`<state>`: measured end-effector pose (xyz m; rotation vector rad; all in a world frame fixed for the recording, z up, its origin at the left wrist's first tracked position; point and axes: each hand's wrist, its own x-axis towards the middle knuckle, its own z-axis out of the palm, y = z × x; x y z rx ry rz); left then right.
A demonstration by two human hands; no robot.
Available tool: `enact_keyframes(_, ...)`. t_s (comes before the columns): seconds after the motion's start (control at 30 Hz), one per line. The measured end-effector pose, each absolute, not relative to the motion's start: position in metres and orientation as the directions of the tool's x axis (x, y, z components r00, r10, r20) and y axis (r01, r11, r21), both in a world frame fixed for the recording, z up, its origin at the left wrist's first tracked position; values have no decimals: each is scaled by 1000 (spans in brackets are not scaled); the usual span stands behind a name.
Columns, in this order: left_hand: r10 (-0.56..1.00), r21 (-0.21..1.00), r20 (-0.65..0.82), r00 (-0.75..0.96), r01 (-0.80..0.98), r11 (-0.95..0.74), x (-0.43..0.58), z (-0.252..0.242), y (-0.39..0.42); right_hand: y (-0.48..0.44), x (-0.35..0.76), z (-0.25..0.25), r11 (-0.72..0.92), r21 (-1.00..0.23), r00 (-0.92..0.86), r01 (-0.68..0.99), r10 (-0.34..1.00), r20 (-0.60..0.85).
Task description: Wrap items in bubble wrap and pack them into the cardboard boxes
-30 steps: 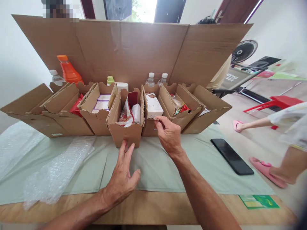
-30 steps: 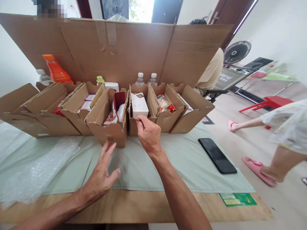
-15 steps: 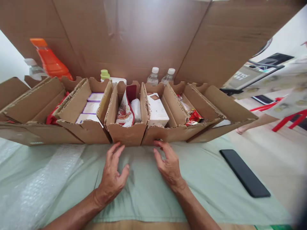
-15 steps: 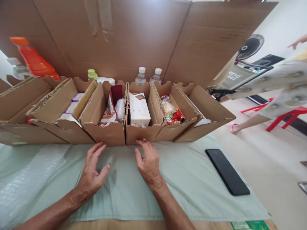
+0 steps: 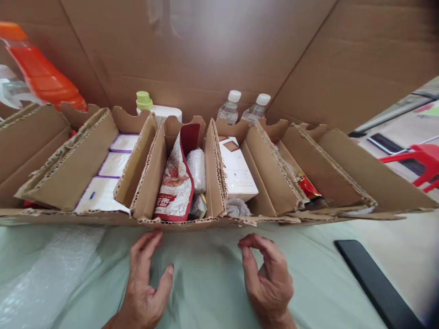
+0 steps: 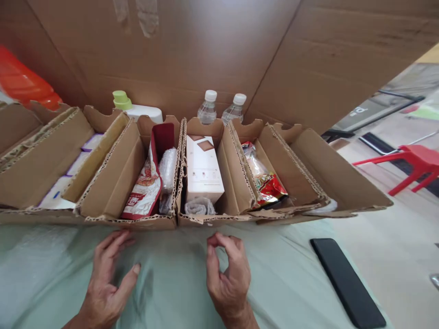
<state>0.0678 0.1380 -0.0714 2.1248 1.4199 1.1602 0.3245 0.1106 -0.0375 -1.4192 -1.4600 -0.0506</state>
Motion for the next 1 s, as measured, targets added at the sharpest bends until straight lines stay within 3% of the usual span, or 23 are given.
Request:
enact_keyframes(0.17,870,576,450,202,679,-456,61,-82,139,118,322,-46,300,-484,64,822,795,603)
enact_keyframes(0.3,871,553,442,213,700,-452,62,-78,141,118,326,-56,260,-469,37,844,843,536)
enact_keyframes(0.5,897,679,327,296,587,-441,75,-59,145,118,329,-58,259,-429,3,865,854,521)
enact_keyframes(0.67,900,734,299,318,525,-429,80,-62,147,127,308,-50,355,-426,-48,832,812,582)
enact_keyframes(0.8,924,769,221,313,527,-362,80,-56,147,135,268,-22,506,-438,-122,743,747,654)
enact_keyframes(0.9,890,770,239,389,483,-418,75,-39,134,147,230,19,586,-464,-161,665,718,677)
enact_keyframes(1.0,859,770,280,428,434,-467,62,-27,109,170,192,60,572,-466,-230,675,764,603)
